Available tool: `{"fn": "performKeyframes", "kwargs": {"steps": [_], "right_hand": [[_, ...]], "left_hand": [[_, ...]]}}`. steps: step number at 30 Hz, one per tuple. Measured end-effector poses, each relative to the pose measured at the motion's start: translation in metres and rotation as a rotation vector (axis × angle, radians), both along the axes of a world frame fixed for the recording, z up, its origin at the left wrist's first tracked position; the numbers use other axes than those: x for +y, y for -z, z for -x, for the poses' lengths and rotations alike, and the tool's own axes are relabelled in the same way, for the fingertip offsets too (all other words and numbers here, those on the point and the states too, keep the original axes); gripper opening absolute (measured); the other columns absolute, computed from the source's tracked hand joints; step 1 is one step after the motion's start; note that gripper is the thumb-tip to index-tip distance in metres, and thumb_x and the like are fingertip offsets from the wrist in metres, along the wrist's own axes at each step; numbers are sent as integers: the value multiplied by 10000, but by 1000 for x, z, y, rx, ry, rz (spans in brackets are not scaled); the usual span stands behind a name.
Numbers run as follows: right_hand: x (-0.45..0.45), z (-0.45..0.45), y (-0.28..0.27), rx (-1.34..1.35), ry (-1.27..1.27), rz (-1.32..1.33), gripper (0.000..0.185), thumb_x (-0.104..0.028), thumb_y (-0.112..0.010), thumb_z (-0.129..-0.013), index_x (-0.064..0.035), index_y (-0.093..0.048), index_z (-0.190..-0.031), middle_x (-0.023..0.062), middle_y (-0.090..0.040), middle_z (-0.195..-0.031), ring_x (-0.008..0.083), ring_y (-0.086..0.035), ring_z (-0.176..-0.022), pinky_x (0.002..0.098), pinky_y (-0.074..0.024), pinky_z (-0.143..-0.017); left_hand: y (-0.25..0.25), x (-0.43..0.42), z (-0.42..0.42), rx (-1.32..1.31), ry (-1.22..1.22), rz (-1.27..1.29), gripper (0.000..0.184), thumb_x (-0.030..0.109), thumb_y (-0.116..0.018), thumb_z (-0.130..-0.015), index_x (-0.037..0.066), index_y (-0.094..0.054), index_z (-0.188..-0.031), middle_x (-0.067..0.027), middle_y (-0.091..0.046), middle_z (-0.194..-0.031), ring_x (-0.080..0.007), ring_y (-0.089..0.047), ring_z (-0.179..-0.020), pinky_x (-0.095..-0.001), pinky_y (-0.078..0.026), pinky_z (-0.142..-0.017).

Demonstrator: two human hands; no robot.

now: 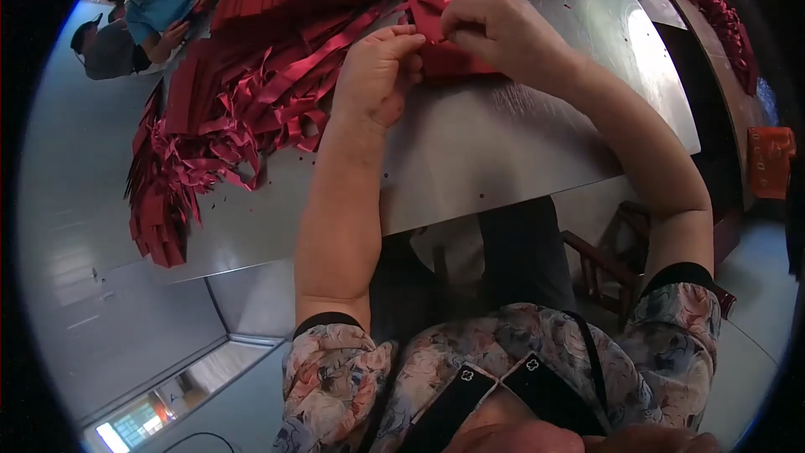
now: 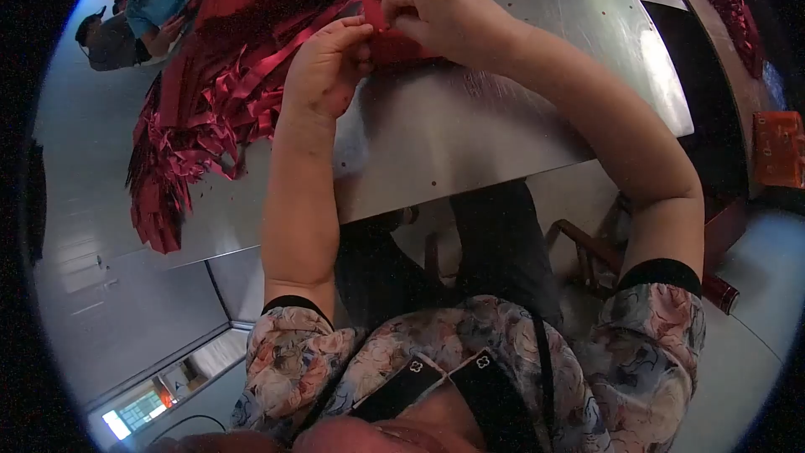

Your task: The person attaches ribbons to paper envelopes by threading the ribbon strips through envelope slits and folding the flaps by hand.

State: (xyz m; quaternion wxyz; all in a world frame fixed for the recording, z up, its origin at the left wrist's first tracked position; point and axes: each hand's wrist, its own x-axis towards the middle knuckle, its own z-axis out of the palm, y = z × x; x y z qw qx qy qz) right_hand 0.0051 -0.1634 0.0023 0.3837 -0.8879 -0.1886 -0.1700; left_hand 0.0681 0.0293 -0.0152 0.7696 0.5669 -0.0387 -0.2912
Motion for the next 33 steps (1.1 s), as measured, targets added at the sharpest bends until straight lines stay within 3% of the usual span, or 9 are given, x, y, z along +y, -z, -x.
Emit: {"fn": "performKeyframes", "kwargs": {"steps": [4, 6, 9, 13, 21, 28, 30, 31, 33], "right_hand": [[3, 2, 10, -116, -21, -15, 121, -12, -611, -829, 13, -600, -947, 159, -608, -845, 293, -617, -773, 345, -489, -704], [6, 2, 13, -148, 19, 45, 131, -28, -603, -842, 2, -578, -967, 173, -616, -885, 342, -619, -812, 375, -489, -715], [7, 1, 17, -175, 49, 47, 98, -81, -583, -836, -26, -554, -912, 189, -596, -894, 394, -606, -855, 428, -502, -725], [8, 2, 17, -210, 81, 96, 103, -76, -573, -833, -25, -548, -919, 188, -590, -881, 396, -602, -854, 435, -502, -720], [19, 19, -1, -160, 74, 413, 164, -62, -568, -825, -14, -601, -978, 174, -602, -956, 351, -630, -899, 422, -522, -759], [17, 16, -2, -93, 58, 281, 154, 13, -580, -785, 4, -554, -937, 160, -570, -941, 352, -597, -889, 414, -493, -755], [13, 11, -12, 270, 99, 46, 160, 16, -575, -783, 5, -547, -940, 161, -572, -946, 348, -599, -903, 414, -494, -776], [14, 12, -7, 270, 98, 45, 160, 16, -575, -783, 5, -547, -940, 161, -572, -946, 348, -599, -903, 414, -494, -776], [18, 13, 9, -133, 78, 332, 162, 6, -576, -784, 4, -549, -944, 161, -572, -949, 343, -603, -898, 412, -499, -776]], "left_hand": [[-6, -3, 8, -93, 18, -77, 174, 86, -661, -861, 91, -654, -1035, 53, -634, -817, -69, -545, -680, -243, -433, -616], [-11, -6, 10, -83, 3, -61, 138, 23, -654, -840, 39, -636, -976, -23, -659, -811, -97, -580, -635, -241, -457, -567], [-14, -8, 14, -109, -20, -90, 139, 14, -641, -846, 26, -642, -984, -35, -666, -838, -106, -588, -639, -244, -472, -582], [-11, -10, 18, -151, -19, -121, 150, 66, -649, -868, 51, -666, -1016, 11, -663, -847, -82, -578, -674, -240, -473, -612], [-10, -17, 23, -256, -29, -123, 112, 7, -635, -827, -23, -656, -933, -53, -664, -792, -122, -609, -647, -241, -491, -604], [-9, -14, 20, -274, 38, -132, 134, 57, -645, -875, -12, -651, -990, -42, -671, -829, -115, -609, -668, -236, -482, -625], [-11, -12, 21, -283, 3, -170, 135, 54, -656, -867, -7, -652, -987, -39, -668, -821, -113, -606, -670, -236, -481, -625], [-10, -12, 21, -283, 2, -171, 135, 54, -656, -867, -7, -652, -987, -39, -668, -821, -113, -606, -670, -236, -481, -625], [-10, -14, 22, -297, 39, -176, 135, 52, -664, -860, -4, -652, -983, -35, -661, -813, -107, -594, -667, -235, -478, -625]]}}
